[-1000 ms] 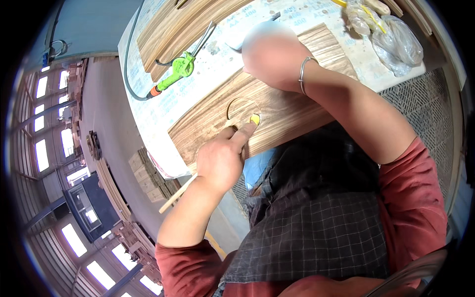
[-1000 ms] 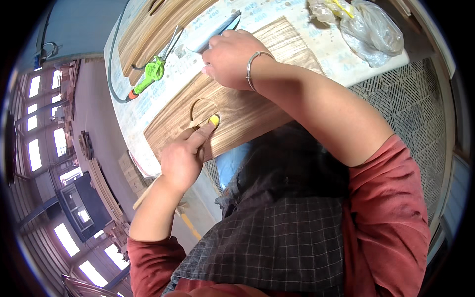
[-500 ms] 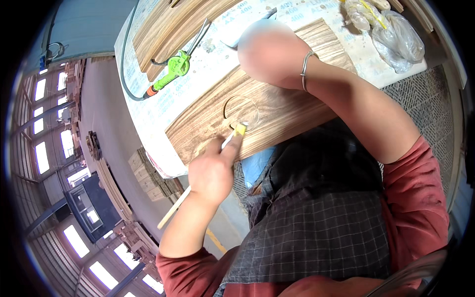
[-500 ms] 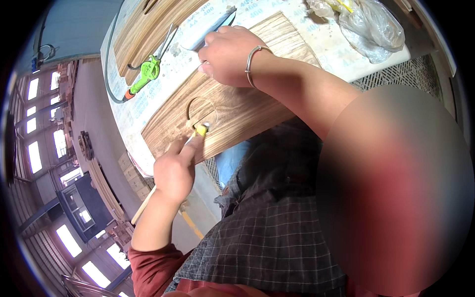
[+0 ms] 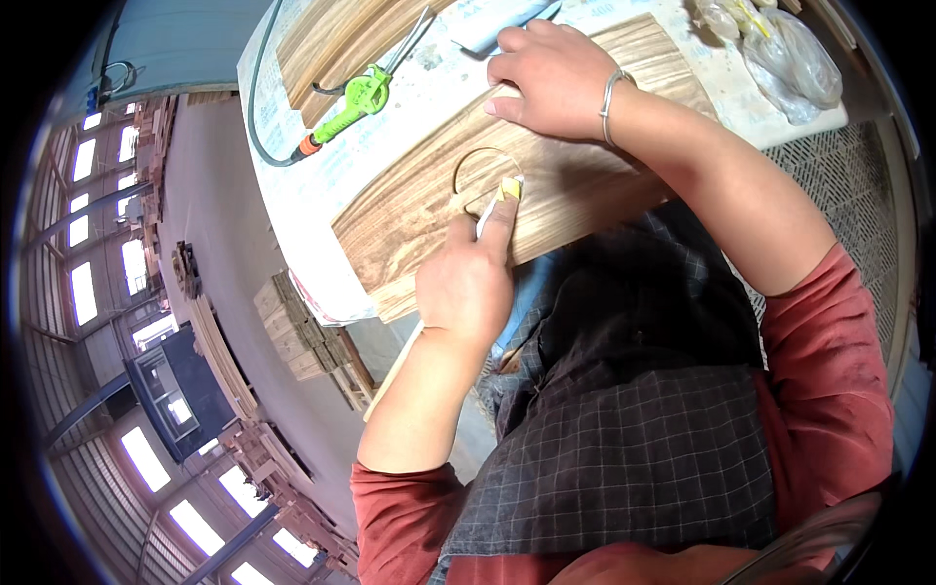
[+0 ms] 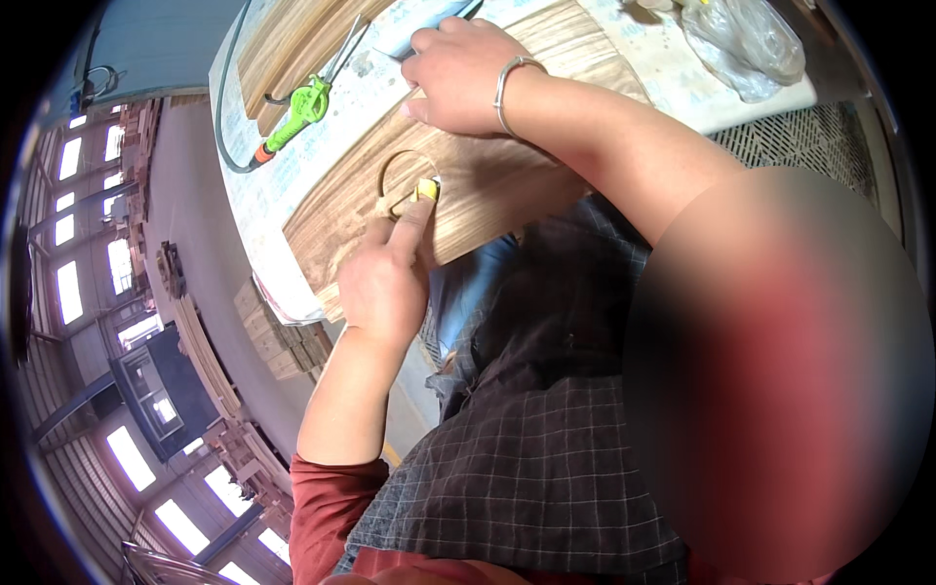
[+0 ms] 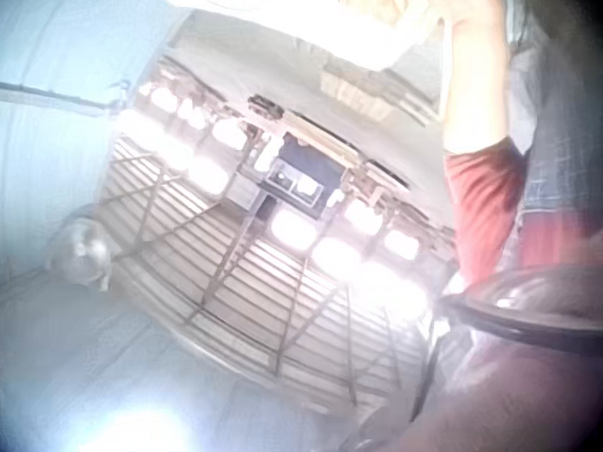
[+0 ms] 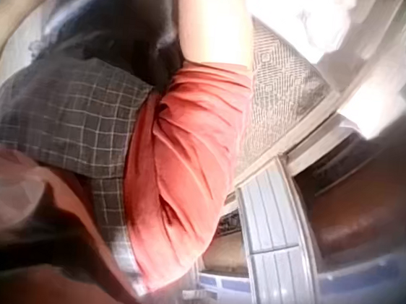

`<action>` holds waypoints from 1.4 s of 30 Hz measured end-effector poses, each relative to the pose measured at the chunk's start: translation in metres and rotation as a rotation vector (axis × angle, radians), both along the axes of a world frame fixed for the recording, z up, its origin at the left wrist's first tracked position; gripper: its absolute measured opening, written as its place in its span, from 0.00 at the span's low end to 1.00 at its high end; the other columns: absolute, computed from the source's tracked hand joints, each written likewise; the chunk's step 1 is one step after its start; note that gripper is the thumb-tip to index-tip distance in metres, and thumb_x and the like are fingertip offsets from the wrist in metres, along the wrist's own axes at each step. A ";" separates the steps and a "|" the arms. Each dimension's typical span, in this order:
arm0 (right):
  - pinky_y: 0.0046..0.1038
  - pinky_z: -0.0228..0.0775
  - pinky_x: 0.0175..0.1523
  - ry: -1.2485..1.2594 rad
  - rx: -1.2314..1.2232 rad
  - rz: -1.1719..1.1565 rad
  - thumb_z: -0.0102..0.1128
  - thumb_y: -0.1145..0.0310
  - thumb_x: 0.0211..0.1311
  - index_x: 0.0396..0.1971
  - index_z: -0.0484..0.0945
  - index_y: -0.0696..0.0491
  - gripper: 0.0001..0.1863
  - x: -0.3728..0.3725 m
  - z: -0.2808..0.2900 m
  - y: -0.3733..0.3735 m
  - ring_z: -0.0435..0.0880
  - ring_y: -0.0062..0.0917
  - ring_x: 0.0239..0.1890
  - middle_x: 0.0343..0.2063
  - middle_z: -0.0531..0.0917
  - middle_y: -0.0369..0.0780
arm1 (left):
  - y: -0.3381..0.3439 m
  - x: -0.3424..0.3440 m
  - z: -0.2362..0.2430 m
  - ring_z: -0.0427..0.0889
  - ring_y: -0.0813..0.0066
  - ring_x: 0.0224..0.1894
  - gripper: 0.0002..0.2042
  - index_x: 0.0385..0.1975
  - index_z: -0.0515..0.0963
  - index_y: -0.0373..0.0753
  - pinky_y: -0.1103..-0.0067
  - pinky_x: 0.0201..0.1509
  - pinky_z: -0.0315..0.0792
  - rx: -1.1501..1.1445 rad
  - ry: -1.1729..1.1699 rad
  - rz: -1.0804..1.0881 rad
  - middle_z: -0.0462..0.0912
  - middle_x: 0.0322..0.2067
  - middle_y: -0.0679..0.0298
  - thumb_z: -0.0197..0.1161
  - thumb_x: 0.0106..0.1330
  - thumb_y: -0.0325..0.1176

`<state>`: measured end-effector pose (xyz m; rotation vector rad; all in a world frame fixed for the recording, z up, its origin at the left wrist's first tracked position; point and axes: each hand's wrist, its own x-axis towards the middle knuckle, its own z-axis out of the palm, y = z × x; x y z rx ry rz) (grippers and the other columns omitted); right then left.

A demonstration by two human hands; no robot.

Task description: The person applies a substance from a white tube into a circular cutout on a wooden board, then rubs it in with a yellow sponge. The person uses a small white tool to smooth the surface inside the cutout. Another person briefly enters the frame to inspect the work.

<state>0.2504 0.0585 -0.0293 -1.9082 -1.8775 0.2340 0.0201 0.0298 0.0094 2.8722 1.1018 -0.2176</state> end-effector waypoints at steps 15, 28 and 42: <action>0.37 0.67 0.58 -0.040 0.057 0.052 0.60 0.51 0.62 0.40 0.84 0.53 0.20 -0.001 -0.005 0.002 0.76 0.33 0.52 0.45 0.80 0.39 | 0.007 -0.025 0.000 0.82 0.57 0.26 0.22 0.53 0.80 0.54 0.65 0.30 0.77 0.126 -0.003 -0.029 0.78 0.32 0.59 0.65 0.56 0.29; 0.41 0.71 0.56 0.008 0.060 0.101 0.56 0.63 0.55 0.32 0.84 0.57 0.14 0.005 -0.003 0.001 0.80 0.43 0.49 0.41 0.83 0.49 | 0.010 -0.030 0.012 0.82 0.56 0.31 0.23 0.54 0.80 0.55 0.65 0.33 0.77 0.126 0.065 -0.029 0.80 0.31 0.60 0.60 0.59 0.25; 0.40 0.70 0.56 -0.021 0.108 0.123 0.60 0.57 0.55 0.32 0.83 0.56 0.16 -0.003 -0.007 0.006 0.78 0.43 0.50 0.43 0.81 0.48 | 0.003 -0.006 -0.008 0.83 0.52 0.31 0.21 0.56 0.78 0.54 0.63 0.36 0.78 0.059 -0.043 0.015 0.79 0.32 0.56 0.58 0.62 0.31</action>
